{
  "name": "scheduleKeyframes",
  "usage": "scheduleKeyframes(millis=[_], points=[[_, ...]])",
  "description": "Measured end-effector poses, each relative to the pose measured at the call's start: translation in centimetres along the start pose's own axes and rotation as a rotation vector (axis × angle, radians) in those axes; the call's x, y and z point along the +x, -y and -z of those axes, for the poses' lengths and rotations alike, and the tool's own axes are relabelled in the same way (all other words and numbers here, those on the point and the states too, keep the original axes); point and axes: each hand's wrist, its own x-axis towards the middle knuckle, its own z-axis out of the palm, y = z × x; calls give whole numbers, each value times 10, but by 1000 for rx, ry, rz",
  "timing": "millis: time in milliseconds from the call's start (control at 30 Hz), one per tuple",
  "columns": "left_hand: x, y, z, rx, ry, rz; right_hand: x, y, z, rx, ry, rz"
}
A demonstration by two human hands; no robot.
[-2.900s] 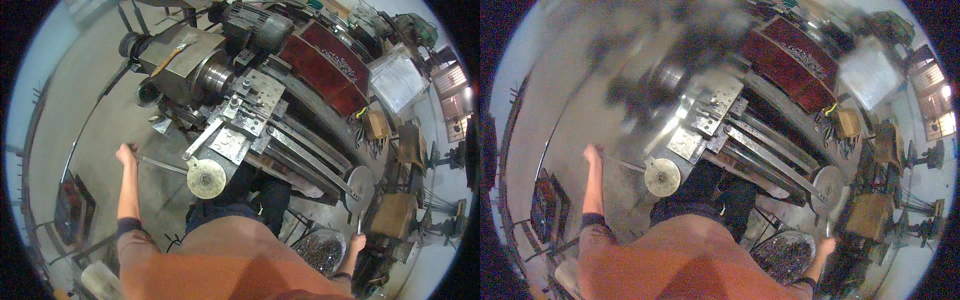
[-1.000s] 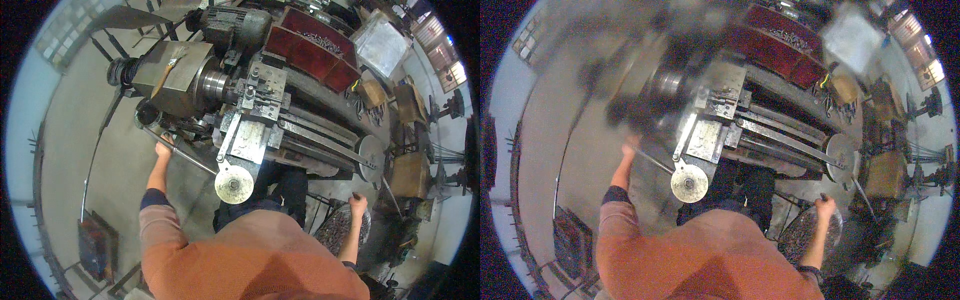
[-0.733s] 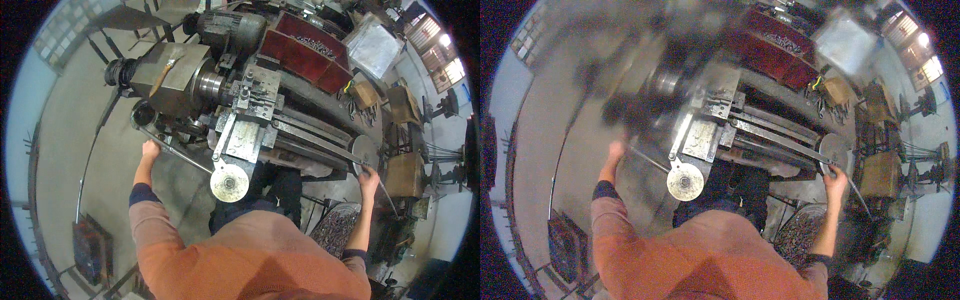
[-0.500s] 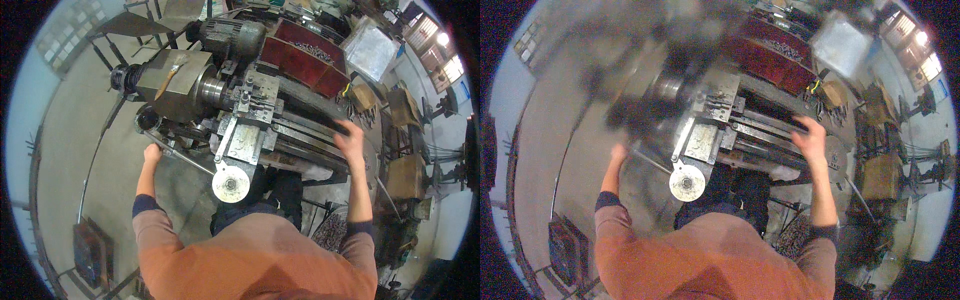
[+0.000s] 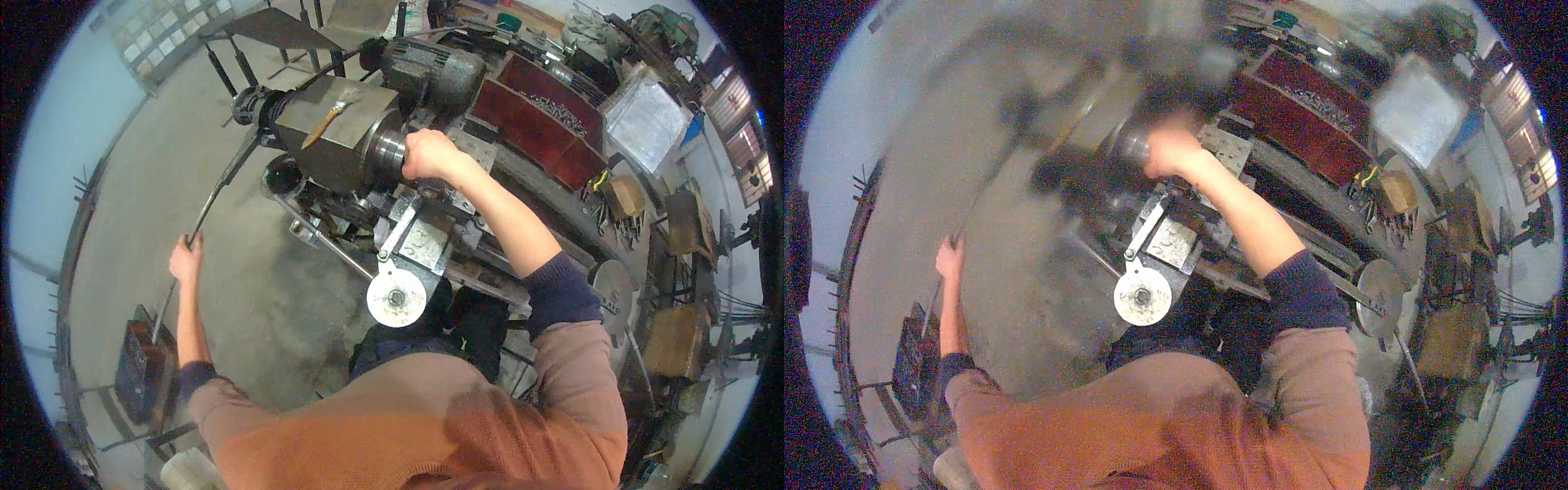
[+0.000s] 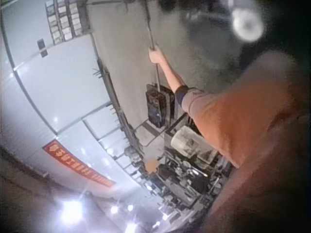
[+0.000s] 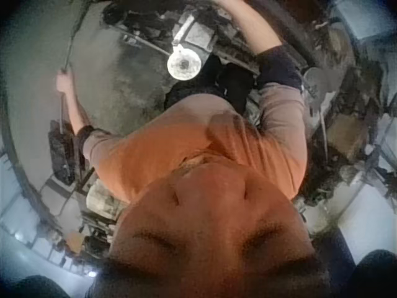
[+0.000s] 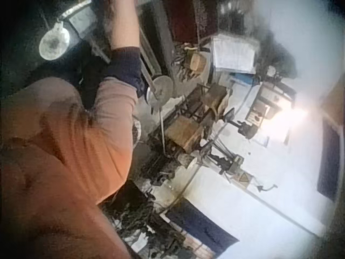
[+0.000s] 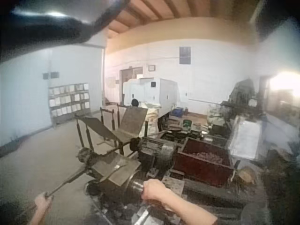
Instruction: The person operates a metal lathe in a workshop, repeatedly loading small cylindrical metal pieces into the chuck, adjusting controls, and removing finished pieces. The person handles each piece individually, placing them into a mesh basket after machining.
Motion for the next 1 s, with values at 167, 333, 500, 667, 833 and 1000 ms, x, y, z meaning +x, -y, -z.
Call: scheduleKeyframes(millis=[167, 333, 500, 667, 833, 1000], points=[[-96, -61, 36, -17, -31, 7, -2, 2, 2, 11, -18, 36], [-102, -71, 54, 5, 129, -42, -35, -6, 8, -18, -247, 130], [-117, -120, 98, -186, -79, -596, -159, -20, -14, 563, -606, 457], [-190, -277, 157, -1229, 565, -907, -245, -3, -51, 817, -567, 341], [-253, -354, 169, -1497, 906, -1332, -292, -9, -60, 874, -648, 256], [-278, -369, 150, -1542, 963, -1301, -312, -14, -72, 803, -694, 194]])
